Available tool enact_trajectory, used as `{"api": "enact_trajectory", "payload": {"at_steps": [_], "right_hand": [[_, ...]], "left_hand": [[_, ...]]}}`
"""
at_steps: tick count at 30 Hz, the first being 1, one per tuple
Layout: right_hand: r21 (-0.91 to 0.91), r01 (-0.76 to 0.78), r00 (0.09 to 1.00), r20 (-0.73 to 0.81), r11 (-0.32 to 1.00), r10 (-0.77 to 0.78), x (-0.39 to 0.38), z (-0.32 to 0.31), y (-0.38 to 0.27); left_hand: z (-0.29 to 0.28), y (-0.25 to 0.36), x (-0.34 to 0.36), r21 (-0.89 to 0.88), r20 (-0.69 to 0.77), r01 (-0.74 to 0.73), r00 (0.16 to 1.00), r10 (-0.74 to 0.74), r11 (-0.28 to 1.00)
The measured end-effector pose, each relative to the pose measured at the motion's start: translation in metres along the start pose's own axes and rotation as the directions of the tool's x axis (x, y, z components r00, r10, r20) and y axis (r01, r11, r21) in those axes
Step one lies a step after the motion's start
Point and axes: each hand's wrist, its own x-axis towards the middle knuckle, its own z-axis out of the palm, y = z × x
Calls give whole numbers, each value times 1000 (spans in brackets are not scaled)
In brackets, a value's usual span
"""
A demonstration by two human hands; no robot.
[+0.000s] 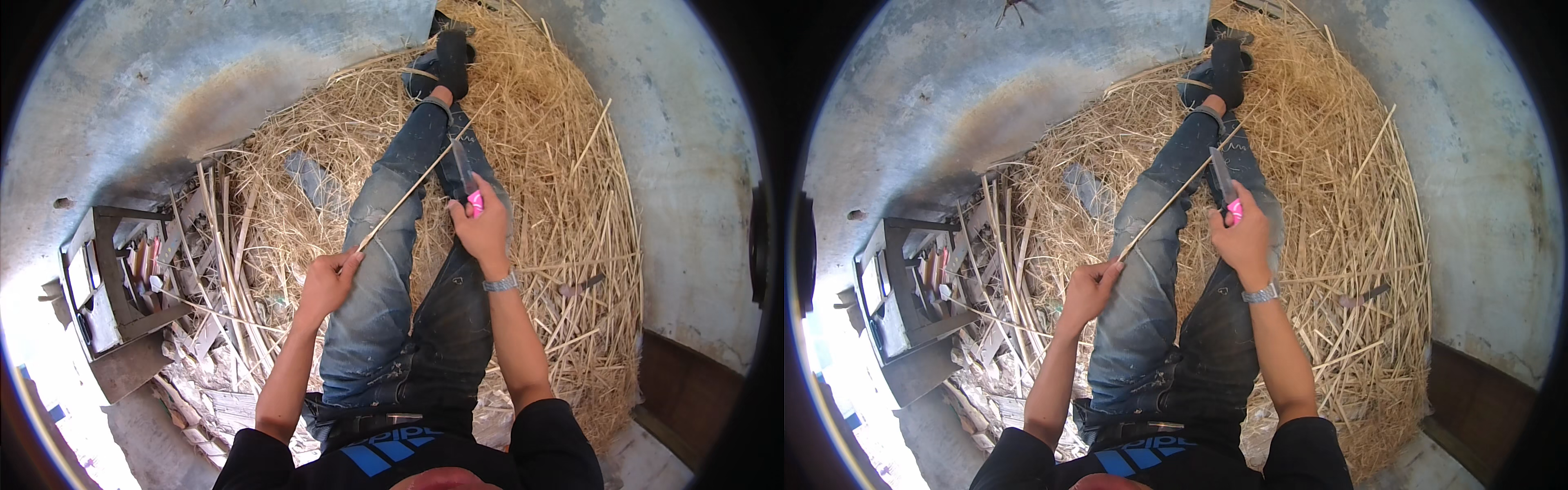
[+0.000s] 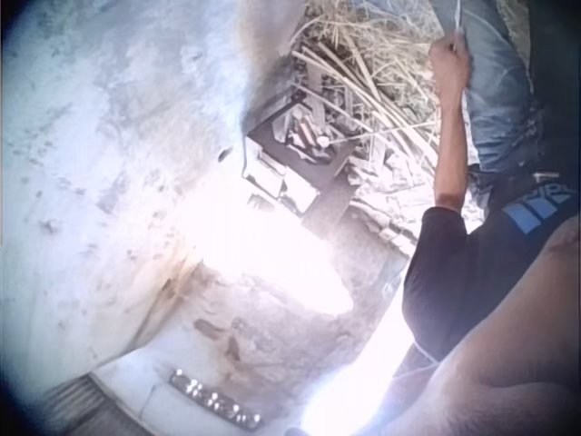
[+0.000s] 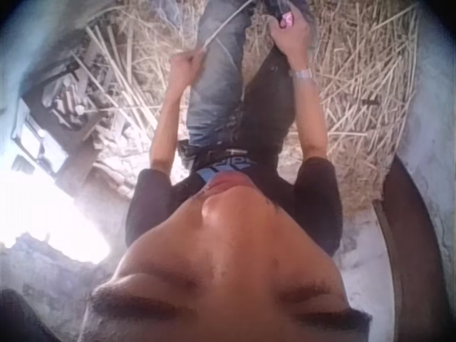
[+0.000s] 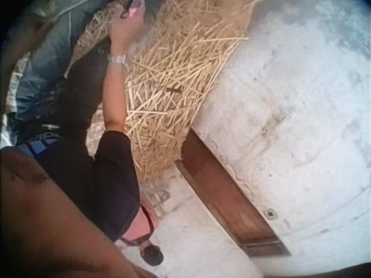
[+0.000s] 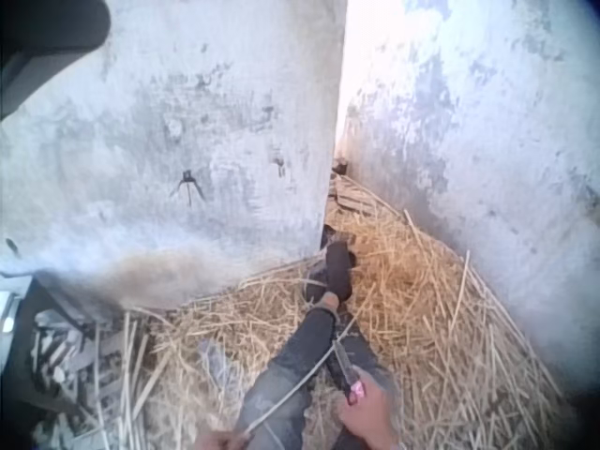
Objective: The person whittles a strip of bamboo using a knife while sitting on a floor covered in straw, removing thin shavings from the surface and edges.
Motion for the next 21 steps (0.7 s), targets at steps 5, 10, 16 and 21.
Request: {"api": "enact_trajectory", "payload": {"at_steps": [5, 10, 16, 21], "right_hand": [[35, -41, 999, 9, 999, 40, 0, 39, -16], [62, 7, 1000, -24, 998, -6, 9, 67, -6], [-186, 176, 931, -288, 967, -225, 71, 47, 34], [-246, 320, 942, -16, 915, -334, 74, 49, 40]], "left_hand": [[6, -13, 1, -89, -15, -42, 999, 41, 995], [5, -14, -1, -93, -20, -51, 999, 49, 994], [4, -8, -4, -22, -59, -69, 996, 67, 997], [14, -4, -7, 39, -138, -78, 987, 82, 996]]}}
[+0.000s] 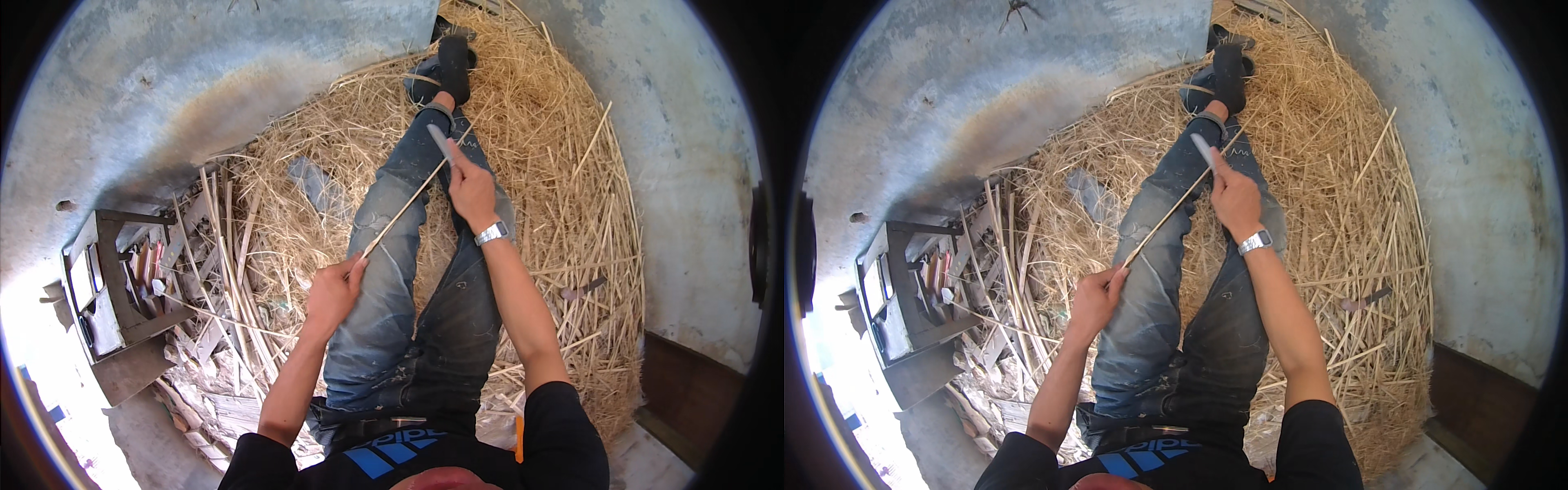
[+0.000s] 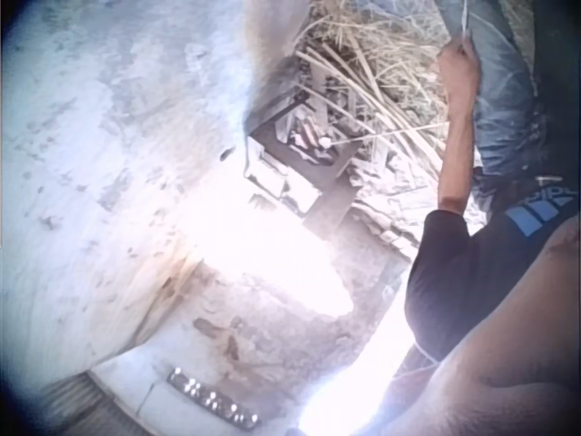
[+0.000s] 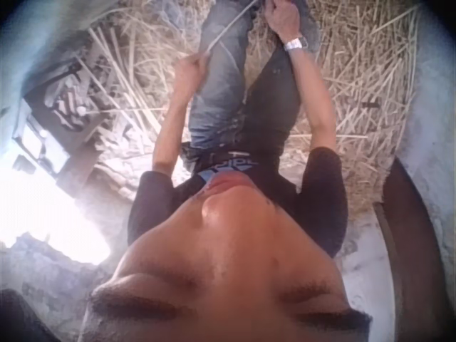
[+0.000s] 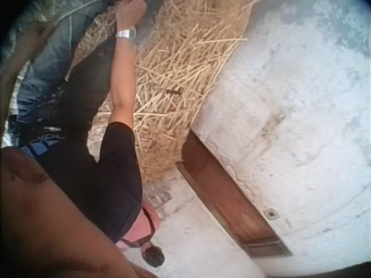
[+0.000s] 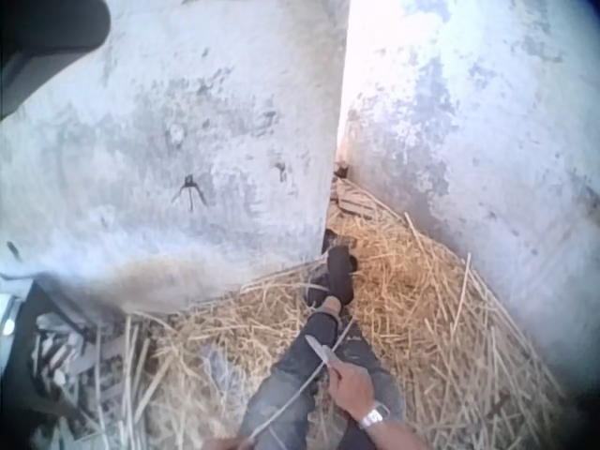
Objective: The person whittles a strip of bamboo using a knife while sitting on a floor covered in straw, removing thin shavings from the surface and edges.
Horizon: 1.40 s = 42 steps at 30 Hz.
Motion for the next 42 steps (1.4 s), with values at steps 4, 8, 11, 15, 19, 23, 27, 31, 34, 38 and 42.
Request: {"api": "enact_trajectory", "payload": {"at_steps": [4, 8, 11, 15, 19, 23, 27, 31, 34, 38, 42], "right_hand": [[184, 13, 995, 97, 983, -31, -31, 16, -26], [404, 60, 986, 117, 913, -117, -49, 12, -26], [361, 155, 916, 296, 920, -271, -87, 9, -65], [350, 81, 931, 307, 933, -196, -111, 2, -95], [203, 180, 902, 357, 963, -244, -80, -8, -80], [-111, 42, 995, 94, 993, -32, -14, -10, -18], [121, 7, 999, 35, 993, -11, -14, -6, -13], [294, 164, 923, 291, 942, -251, -111, 11, -69], [264, 200, 892, 348, 944, -287, -111, -2, -84], [92, 195, 959, 190, 977, -209, -49, -5, -35], [-53, -74, 994, 77, 996, 78, 9, -12, 4]], "left_hand": [[1, 10, 2, -10, 16, 21, 1000, -21, 1000], [1, 15, 1, 21, 47, 38, 998, -39, 999], [6, 7, 8, 43, 13, -40, 999, 39, 998], [7, 6, 0, 42, 26, 50, 998, -51, 998], [6, 1, -8, 123, -7, 58, 998, -57, 991], [13, 2, -7, 169, -74, -41, 996, 54, 985], [16, 2, -7, 217, -101, -86, 989, 110, 972], [19, 5, -5, 199, -108, -32, 993, 54, 980], [18, -9, -11, 193, -99, -50, 993, 70, 980], [16, 1, -9, 248, -116, -96, 985, 128, 964], [20, -4, -10, 290, -126, -119, 979, 161, 950]]}}
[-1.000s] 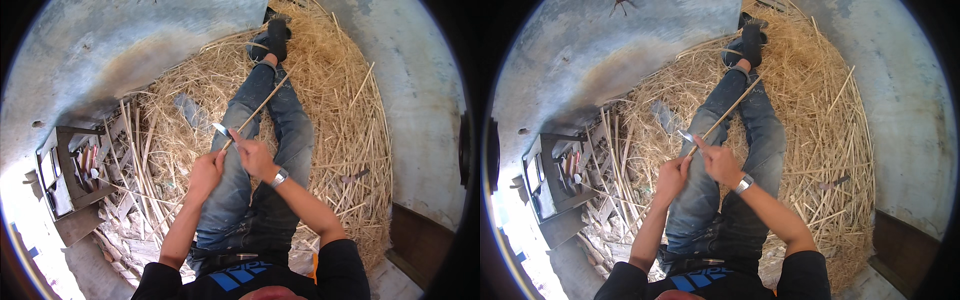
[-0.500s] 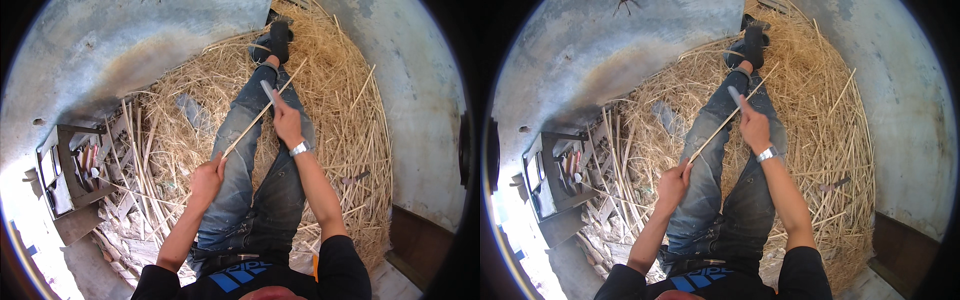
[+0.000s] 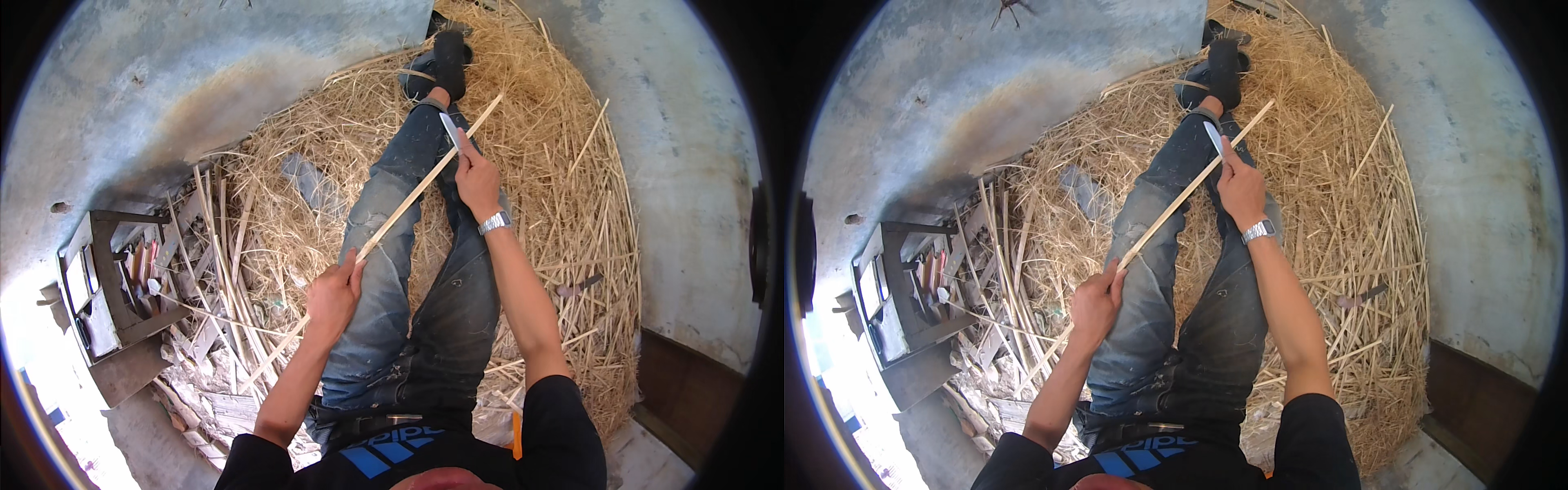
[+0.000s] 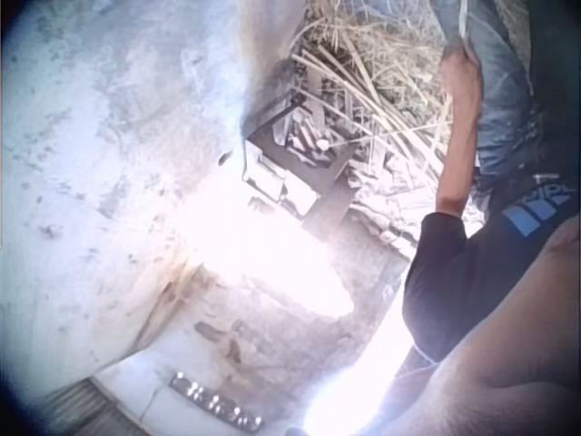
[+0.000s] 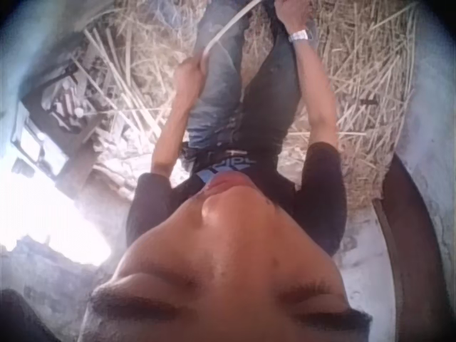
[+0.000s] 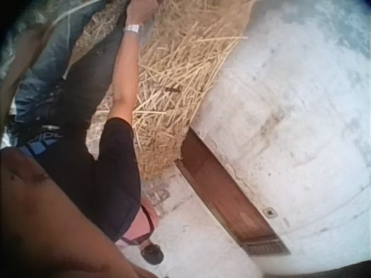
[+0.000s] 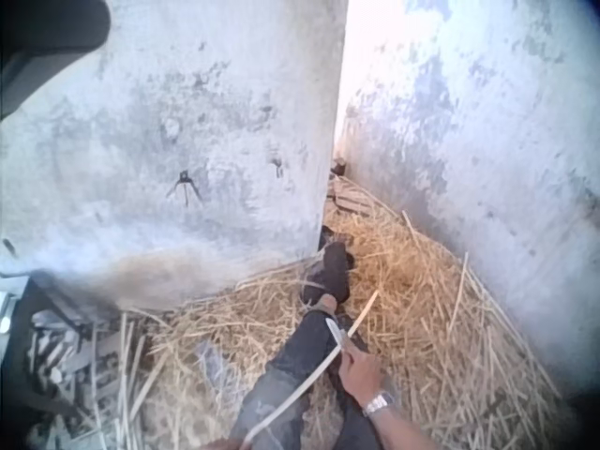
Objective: The person whittles a strip of bamboo using a knife while sitting on a floor covered in straw, removing thin shavings from the surface and edges.
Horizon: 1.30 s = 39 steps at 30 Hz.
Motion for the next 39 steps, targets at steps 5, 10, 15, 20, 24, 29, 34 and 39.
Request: {"api": "enact_trajectory", "payload": {"at_steps": [5, 10, 15, 20, 24, 29, 34, 39], "right_hand": [[339, 186, 977, 39, 922, -211, -69, 24, -40], [429, 194, 946, 156, 882, -284, -127, 17, -50], [211, 63, 998, -37, 975, -57, -40, 0, 0], [282, 60, 998, -16, 958, -58, -38, 15, -12], [350, 133, 975, 121, 927, -186, -122, 19, -75], [509, 25, 942, 276, 860, -191, -154, 6, -82], [417, 206, 954, 115, 885, -276, -92, 2, -41], [132, -74, 996, 67, 988, 66, -14, 1, -15]], "left_hand": [[9, -6, -1, 17, 17, 21, 1000, -21, 1000], [7, -9, -7, -62, -1, 40, 999, -40, 997], [5, 0, -3, -30, -36, -3, 999, 2, 1000], [10, -2, -1, 23, -59, -57, 997, 59, 998], [7, -3, -5, 6, -52, 11, 999, -11, 1000], [9, -1, -8, -56, -78, 19, 997, -23, 998], [4, 1, -7, -52, -56, 4, 998, -7, 999], [10, -4, -6, 8, -75, -27, 997, 27, 1000]]}}
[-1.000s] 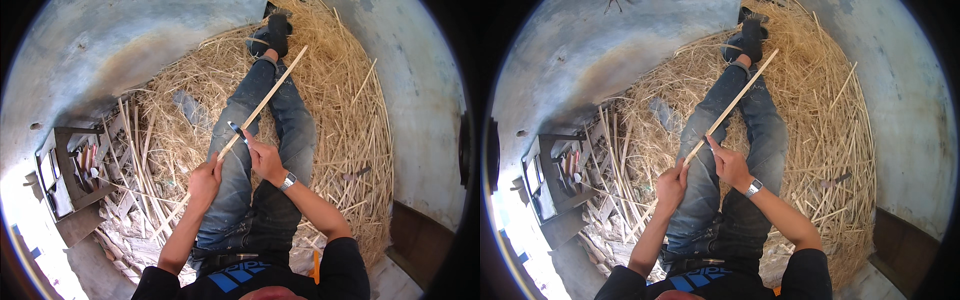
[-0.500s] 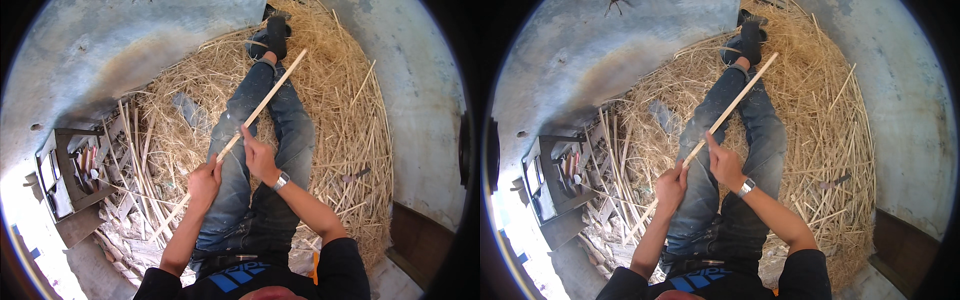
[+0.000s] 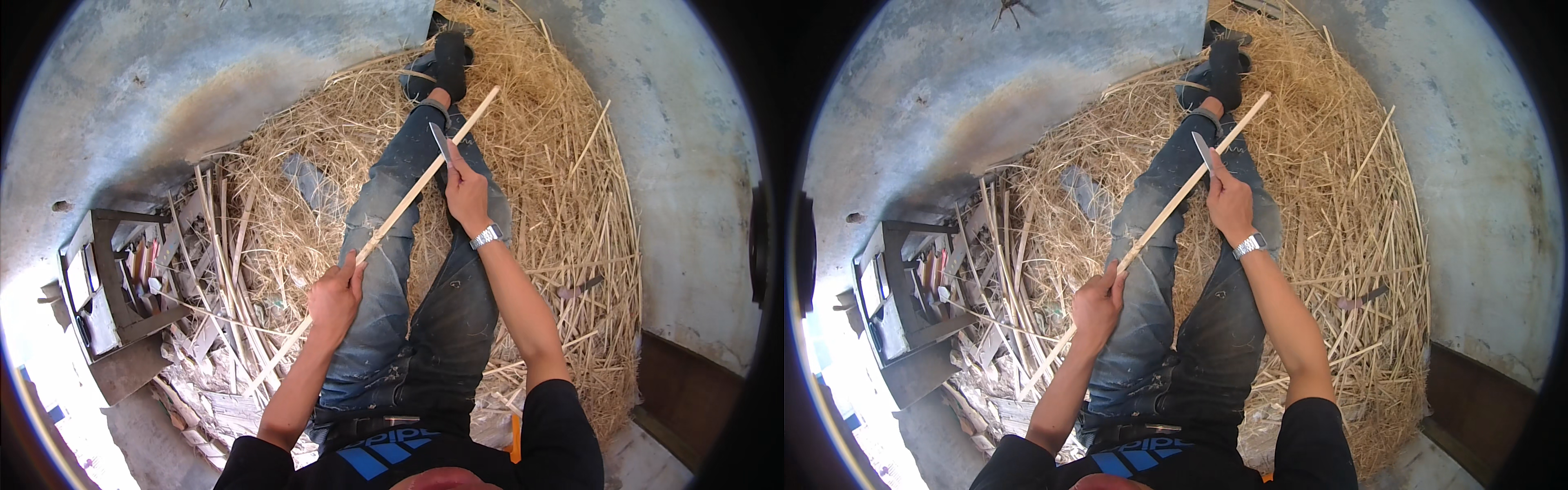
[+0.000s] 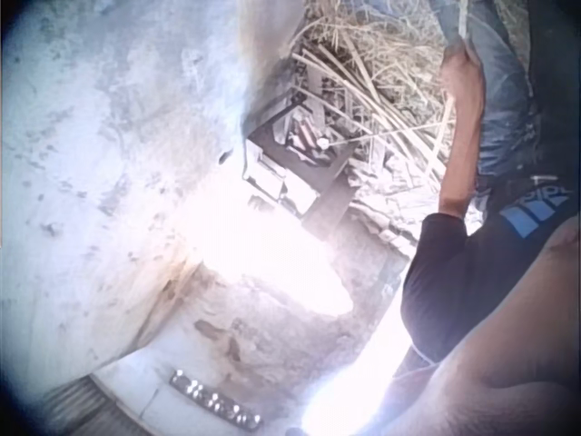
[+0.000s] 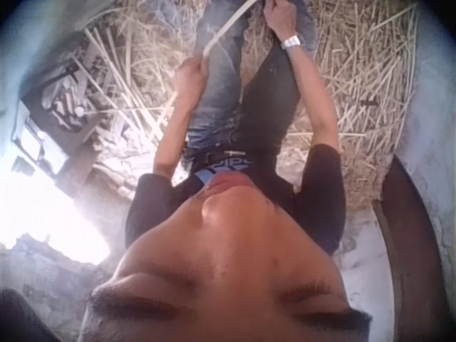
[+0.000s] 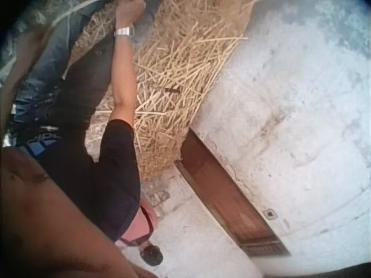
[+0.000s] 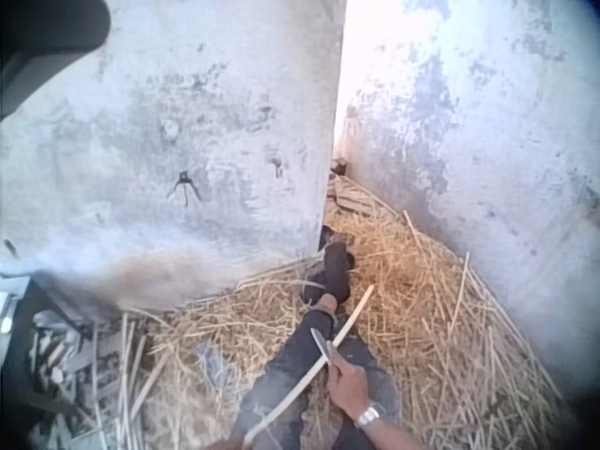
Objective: The person whittles a strip of bamboo using a knife while sitting on a floor covered in straw, removing thin shavings from the surface and edges.
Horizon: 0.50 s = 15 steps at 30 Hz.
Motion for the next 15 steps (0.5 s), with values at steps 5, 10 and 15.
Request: {"api": "enact_trajectory", "payload": {"at_steps": [5, 10, 15], "right_hand": [[275, 229, 969, 28, 934, -246, -56, 37, -12], [312, 175, 960, 157, 934, -233, -124, 44, -44], [452, 69, 972, 170, 889, -162, -142, 45, -43]], "left_hand": [[6, 11, 6, 25, -24, 13, 1000, -13, 1000], [9, 18, 14, -27, 37, 85, 996, -84, 996], [4, 17, 13, -116, 50, 112, 993, -107, 987]]}}
